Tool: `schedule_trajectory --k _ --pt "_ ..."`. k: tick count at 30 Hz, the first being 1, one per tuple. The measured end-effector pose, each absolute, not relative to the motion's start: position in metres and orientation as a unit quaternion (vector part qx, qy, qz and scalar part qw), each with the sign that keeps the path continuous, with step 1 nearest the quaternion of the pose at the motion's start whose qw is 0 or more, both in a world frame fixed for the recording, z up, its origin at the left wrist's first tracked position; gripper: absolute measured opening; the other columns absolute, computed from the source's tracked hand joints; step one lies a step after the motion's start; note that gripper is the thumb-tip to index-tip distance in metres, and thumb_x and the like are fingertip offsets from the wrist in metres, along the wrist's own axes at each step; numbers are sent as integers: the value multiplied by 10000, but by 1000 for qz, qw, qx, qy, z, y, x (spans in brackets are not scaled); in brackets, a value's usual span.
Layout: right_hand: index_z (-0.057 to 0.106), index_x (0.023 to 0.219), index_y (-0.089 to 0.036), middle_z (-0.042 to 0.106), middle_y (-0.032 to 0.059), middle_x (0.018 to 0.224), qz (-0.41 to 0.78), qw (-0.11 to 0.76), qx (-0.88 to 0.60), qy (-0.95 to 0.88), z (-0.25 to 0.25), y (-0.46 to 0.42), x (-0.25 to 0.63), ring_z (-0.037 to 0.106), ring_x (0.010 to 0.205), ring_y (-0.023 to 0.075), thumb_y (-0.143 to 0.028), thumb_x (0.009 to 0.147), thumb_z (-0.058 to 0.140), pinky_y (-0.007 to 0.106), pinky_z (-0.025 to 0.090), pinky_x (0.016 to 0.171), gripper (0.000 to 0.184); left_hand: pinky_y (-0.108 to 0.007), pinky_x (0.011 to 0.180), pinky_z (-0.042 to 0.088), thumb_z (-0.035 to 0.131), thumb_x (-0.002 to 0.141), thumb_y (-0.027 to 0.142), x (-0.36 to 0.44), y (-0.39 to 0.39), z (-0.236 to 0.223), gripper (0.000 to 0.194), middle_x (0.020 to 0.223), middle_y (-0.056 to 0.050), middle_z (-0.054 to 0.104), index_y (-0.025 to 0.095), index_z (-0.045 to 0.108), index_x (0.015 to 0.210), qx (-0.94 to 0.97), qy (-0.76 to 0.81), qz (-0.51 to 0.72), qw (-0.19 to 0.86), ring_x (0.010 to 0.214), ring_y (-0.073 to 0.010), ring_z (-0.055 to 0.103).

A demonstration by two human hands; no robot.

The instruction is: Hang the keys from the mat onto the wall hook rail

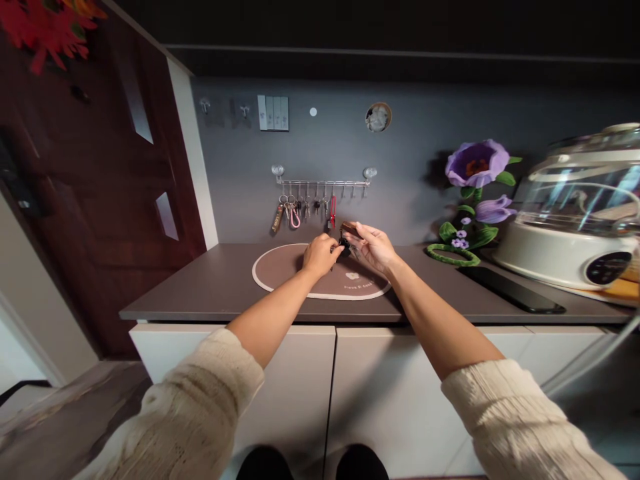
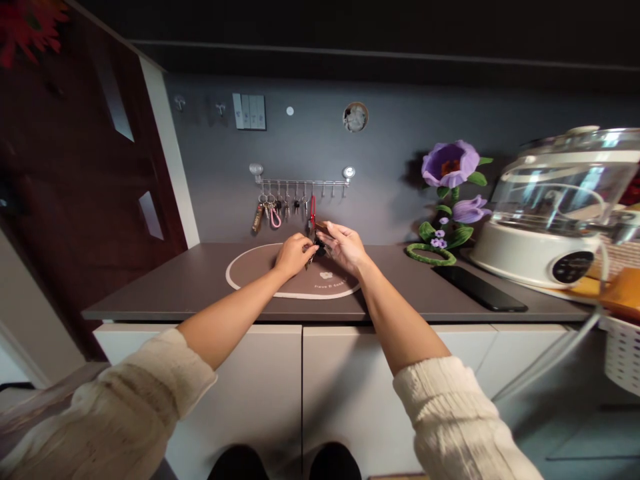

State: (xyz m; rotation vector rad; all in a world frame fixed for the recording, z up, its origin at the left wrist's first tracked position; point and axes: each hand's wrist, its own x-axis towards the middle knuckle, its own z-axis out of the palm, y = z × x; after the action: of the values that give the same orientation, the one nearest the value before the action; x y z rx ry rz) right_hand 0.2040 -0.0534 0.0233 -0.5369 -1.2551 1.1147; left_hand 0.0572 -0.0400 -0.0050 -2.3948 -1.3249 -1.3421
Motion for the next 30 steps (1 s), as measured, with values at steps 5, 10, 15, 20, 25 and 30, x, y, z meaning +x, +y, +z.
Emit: schedule_trajectory --k 5,10,15,20,25,30 --pt "664 825 -183 672 29 943 494 631 -244 -547 24 -56 204 639 797 100 -331 688 676 233 498 850 202 -250 747 396 476 817 267 57 -37 -5 186 840 -41 571 183 637 779 -785 -435 -440 37 771 -129 525" --pt "659 833 -173 671 33 941 511 625 -227 -544 25 -57 205 639 807 101 -329 688 676 223 504 843 214 -252 741 395 443 829 234 57 -35 -6 197 835 -45 558 182 631 801 -785 -426 -448 41 782 -137 521" --pt "641 786 -174 675 27 884 485 668 -256 -503 27 -54 208 639 796 112 -278 703 664 245 528 820 135 -261 782 393 407 842 202 55 -32 -4 195 893 -55 545 181 600 855 -779 -429 -455 39 838 -146 516" --pt "624 718 -147 669 30 810 473 692 -295 -458 24 -47 213 634 730 99 -181 687 672 240 537 824 66 -260 765 383 372 849 152 48 -32 4 209 882 -54 537 188 578 847 -777 -465 -421 54 826 -150 516" --pt "612 682 -139 663 41 785 466 693 -323 -446 20 -42 215 633 721 109 -118 683 657 254 548 808 50 -287 763 354 361 843 107 40 -40 13 222 874 -67 561 201 562 856 -790 -484 -343 154 874 -185 509" --pt "617 684 -110 659 45 768 475 680 -342 -441 18 -43 214 620 673 89 -62 724 587 216 552 754 69 -309 748 342 357 858 142 38 -42 18 201 882 -73 585 188 553 850 -790 -479 -330 193 883 -204 504"
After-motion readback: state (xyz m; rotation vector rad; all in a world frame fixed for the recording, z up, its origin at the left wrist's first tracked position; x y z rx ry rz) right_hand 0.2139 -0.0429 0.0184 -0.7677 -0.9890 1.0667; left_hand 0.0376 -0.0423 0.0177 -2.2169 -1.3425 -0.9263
